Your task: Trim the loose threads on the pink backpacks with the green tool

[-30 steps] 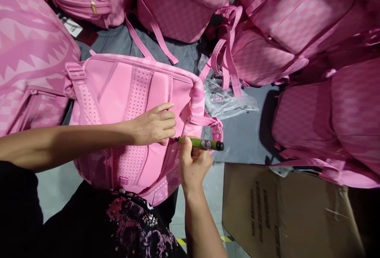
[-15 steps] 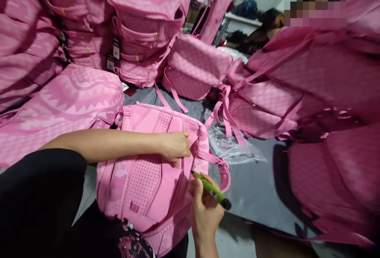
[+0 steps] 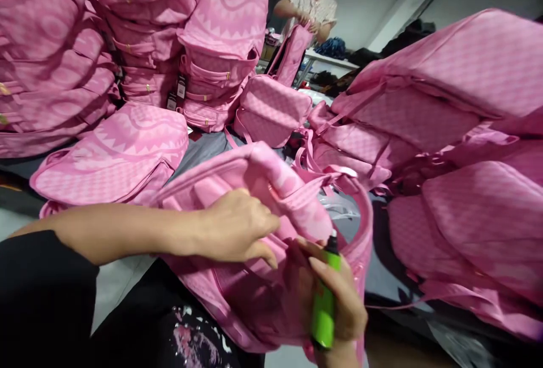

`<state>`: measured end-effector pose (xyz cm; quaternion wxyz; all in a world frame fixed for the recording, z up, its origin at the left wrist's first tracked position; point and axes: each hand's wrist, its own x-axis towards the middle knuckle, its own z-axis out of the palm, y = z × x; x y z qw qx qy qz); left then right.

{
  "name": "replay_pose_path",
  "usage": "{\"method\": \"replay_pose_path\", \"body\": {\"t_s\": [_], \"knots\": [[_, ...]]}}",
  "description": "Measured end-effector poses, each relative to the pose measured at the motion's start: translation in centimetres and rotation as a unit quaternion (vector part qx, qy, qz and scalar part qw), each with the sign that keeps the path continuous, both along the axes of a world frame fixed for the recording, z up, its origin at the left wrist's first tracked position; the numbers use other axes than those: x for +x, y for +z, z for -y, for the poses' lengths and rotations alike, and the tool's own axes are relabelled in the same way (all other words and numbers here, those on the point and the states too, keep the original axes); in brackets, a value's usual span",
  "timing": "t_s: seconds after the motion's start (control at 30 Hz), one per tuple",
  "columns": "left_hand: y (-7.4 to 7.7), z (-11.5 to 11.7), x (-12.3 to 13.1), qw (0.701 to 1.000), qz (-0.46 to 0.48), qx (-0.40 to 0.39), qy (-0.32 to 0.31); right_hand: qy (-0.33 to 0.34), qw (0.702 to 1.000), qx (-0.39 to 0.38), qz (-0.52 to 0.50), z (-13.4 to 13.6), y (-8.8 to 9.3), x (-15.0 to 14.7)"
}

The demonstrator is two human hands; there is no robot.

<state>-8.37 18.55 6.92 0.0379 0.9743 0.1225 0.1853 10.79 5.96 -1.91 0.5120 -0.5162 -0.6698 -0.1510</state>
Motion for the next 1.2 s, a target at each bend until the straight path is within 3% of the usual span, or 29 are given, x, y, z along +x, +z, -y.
{"method": "replay_pose_path", "body": {"t_s": [0.1, 0.2, 0.27, 0.37, 0.5, 0.63, 0.77, 0.87, 1.1, 1.2], "knots": [[-4.0, -0.8, 0.0, 0.997, -0.060, -0.024, 0.033, 0.042, 0.994, -0.010, 0.101, -1.2, -3.3, 0.1], [-5.7, -3.2, 0.0, 0.998, -0.061, -0.013, 0.007, 0.049, 0.992, -0.041, 0.105, -2.5, -5.4, -0.1], [-5.2, -4.7, -0.2, 1.000, -0.002, 0.021, -0.002, 0.038, 0.996, -0.040, 0.076, -3.1, -5.6, -0.5], [-3.5, -6.4, 0.2, 0.995, 0.056, 0.073, 0.036, 0.017, 0.997, -0.028, 0.070, -4.2, -4.9, -1.6], [-2.6, -8.5, 3.3, 0.991, -0.076, 0.071, 0.080, -0.033, 0.999, -0.017, 0.011, -5.7, -4.5, -3.9], [-3.7, -10.4, 6.0, 0.980, -0.145, 0.103, 0.086, -0.014, 0.999, -0.029, -0.040, -5.1, -5.0, -5.0], [-5.0, -10.5, 5.6, 0.983, -0.103, 0.149, 0.007, 0.018, 0.997, -0.073, -0.011, -4.6, -5.3, -3.8], [-5.7, -10.0, 5.0, 0.977, -0.093, 0.185, -0.045, 0.027, 0.997, -0.056, -0.035, -5.1, -5.5, -3.1], [-7.3, -9.4, 6.2, 0.981, -0.098, 0.163, -0.027, 0.014, 0.996, -0.079, -0.046, -5.6, -5.9, -2.7], [-7.3, -9.2, 6.5, 0.982, -0.114, 0.152, -0.007, -0.036, 0.995, -0.094, -0.003, -5.6, -5.4, -1.5]]}}
